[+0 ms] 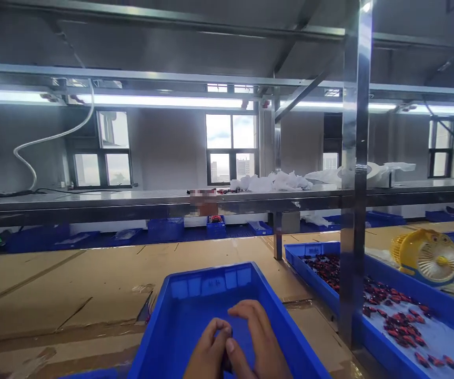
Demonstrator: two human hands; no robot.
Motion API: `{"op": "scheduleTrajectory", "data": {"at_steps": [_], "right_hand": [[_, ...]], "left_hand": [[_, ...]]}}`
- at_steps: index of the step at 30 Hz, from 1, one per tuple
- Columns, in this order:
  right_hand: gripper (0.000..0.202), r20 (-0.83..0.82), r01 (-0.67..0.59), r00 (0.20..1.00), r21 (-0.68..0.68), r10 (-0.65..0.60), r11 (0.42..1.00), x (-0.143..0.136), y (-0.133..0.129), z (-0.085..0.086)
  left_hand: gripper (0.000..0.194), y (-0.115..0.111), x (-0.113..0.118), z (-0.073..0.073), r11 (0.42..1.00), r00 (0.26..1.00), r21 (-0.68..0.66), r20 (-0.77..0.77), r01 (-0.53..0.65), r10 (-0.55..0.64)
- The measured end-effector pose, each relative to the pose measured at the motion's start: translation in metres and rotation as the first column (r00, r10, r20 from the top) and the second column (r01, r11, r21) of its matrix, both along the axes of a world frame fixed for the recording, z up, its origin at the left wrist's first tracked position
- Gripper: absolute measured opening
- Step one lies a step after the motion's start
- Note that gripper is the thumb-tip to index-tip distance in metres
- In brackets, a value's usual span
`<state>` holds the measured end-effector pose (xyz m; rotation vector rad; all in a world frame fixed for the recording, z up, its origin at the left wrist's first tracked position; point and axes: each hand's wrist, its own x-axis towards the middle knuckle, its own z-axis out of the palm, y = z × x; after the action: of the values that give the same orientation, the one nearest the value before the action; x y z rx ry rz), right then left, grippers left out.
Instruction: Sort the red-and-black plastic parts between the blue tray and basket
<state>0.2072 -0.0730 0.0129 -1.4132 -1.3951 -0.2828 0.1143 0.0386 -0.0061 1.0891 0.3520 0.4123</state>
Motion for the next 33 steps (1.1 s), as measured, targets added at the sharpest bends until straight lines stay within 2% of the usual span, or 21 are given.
{"op": "scheduleTrajectory", "data": {"at_steps": [2, 3, 5, 7, 9, 12, 14, 18, 23, 27, 30, 33], "right_hand": [[0.035, -0.279, -0.039, 0.96, -0.076, 0.016, 0.996, 0.006, 0.006, -0.016], [0.039, -0.412, -0.116, 0.909, -0.117, 0.058, 0.986, 0.007, 0.01, -0.022], [0.046, -0.639, -0.342, 0.751, -0.159, 0.167, 0.926, 0.008, 0.017, -0.032], [0.047, -0.772, -0.531, 0.583, -0.128, 0.252, 0.837, 0.009, 0.022, -0.036], [0.048, -0.815, -0.614, 0.496, -0.084, 0.301, 0.785, 0.012, 0.024, -0.035], [0.048, -0.814, -0.655, 0.467, -0.056, 0.345, 0.753, 0.016, 0.023, -0.03], [0.046, -0.824, -0.694, 0.428, -0.036, 0.372, 0.719, 0.019, 0.022, -0.026], [0.043, -0.852, -0.758, 0.33, 0.018, 0.407, 0.652, 0.023, 0.023, -0.023], [0.038, -0.888, -0.728, 0.288, 0.04, 0.359, 0.684, 0.028, 0.022, -0.021], [0.037, -0.912, -0.699, 0.269, 0.037, 0.31, 0.715, 0.028, 0.022, -0.02], [0.039, -0.939, -0.614, 0.253, 0.03, 0.233, 0.789, 0.028, 0.024, -0.024], [0.039, -0.94, -0.521, 0.282, 0.017, 0.191, 0.853, 0.031, 0.025, -0.027]], "left_hand": [[0.034, 0.003, 0.0, 0.006, 0.997, 0.997, -0.034, -0.034, -0.068, 0.067], [0.035, 0.004, -0.002, 0.009, 0.995, 0.995, -0.055, -0.063, -0.081, 0.078], [0.038, 0.005, -0.004, 0.012, 0.991, 0.99, -0.107, -0.126, -0.077, 0.063], [0.043, 0.004, -0.006, 0.012, 0.984, 0.985, -0.16, -0.169, -0.071, 0.044], [0.05, 0.002, -0.006, 0.01, 0.977, 0.981, -0.199, -0.191, -0.08, 0.041], [0.057, -0.001, -0.003, 0.006, 0.963, 0.981, -0.243, -0.176, -0.119, 0.077], [0.053, -0.002, -0.003, 0.005, 0.956, 0.986, -0.27, -0.144, -0.118, 0.081], [0.045, -0.002, -0.005, 0.009, 0.955, 0.996, -0.295, -0.086, -0.032, 0.007], [0.046, -0.004, -0.007, 0.019, 0.956, 0.986, -0.242, -0.059, -0.165, 0.155], [0.046, -0.006, -0.006, 0.02, 0.942, 0.983, -0.28, -0.046, -0.183, 0.177], [0.042, -0.008, -0.007, 0.022, 0.93, 0.982, -0.316, -0.016, -0.185, 0.189], [0.034, -0.012, -0.01, 0.029, 0.942, 0.976, -0.257, -0.053, -0.217, 0.211]]}}
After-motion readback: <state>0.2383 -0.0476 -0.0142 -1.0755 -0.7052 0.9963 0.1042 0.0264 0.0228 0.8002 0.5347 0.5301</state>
